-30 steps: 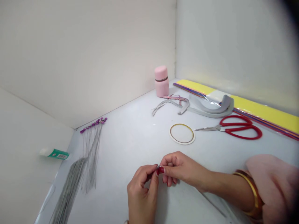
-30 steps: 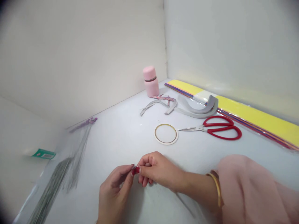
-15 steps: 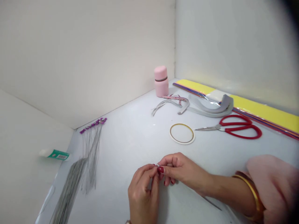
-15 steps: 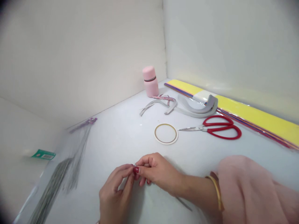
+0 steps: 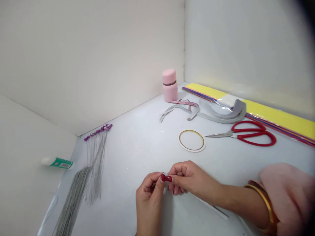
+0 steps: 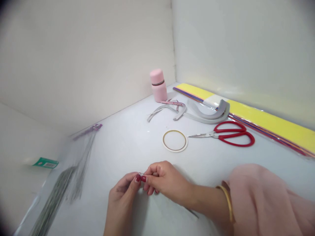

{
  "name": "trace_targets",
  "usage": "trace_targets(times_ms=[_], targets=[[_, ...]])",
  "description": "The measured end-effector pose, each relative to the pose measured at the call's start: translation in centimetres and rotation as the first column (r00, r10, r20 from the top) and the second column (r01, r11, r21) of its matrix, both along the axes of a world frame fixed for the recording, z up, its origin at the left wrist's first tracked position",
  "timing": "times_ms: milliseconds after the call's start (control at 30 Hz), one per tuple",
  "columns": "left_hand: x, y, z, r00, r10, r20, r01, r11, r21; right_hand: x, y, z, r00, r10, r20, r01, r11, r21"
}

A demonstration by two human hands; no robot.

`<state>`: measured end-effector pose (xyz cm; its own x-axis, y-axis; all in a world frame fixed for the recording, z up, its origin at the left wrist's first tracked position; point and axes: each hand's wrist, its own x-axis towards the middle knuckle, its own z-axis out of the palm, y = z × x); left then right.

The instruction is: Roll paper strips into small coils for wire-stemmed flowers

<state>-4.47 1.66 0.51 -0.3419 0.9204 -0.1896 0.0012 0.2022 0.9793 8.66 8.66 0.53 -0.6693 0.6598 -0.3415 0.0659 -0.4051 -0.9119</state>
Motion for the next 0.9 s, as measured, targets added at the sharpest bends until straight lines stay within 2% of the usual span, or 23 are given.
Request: trace_targets(times_ms=[133,333,533,633,733,900], targets=[[0.21,0.02,0.16,0.997,0.036,0.063,-0.032,0.998,-0.058,-0.11,-0.12,0.35,1.0,0.007,0.012,-0.007,1.0,0.005],[0.4,0.18,-0.08,0.989,0.056,0.139,-0.047,0.997,-0.067,-0.19,0.0,0.61,1.0,0.011,0.027,-0.011,1.0,0.002],[0.21,0.12,-0.31,0.992,0.034,0.118,-0.026,0.997,-0.069,-0.25,0.06,0.52,0.999,0.034,0.006,-0.034,0.999,0.017],[0.38,0.01,-0.06,0.998,0.029,0.05,-0.027,0.999,-0.038,-0.2,0.02,0.4,0.999,0.044,-0.003,-0.044,0.999,0.032],[0.7,-0.13,0.19,0.996,0.044,-0.083,-0.043,0.999,0.019,-0.04,-0.02,0.28,0.998,0.054,-0.019,-0.053,0.996,0.066],[0.85,-0.36,-0.01,0.934,0.09,-0.347,-0.039,0.988,0.152,0.15,-0.08,0.1,0.998,0.052,-0.019,-0.05,0.996,0.074]])
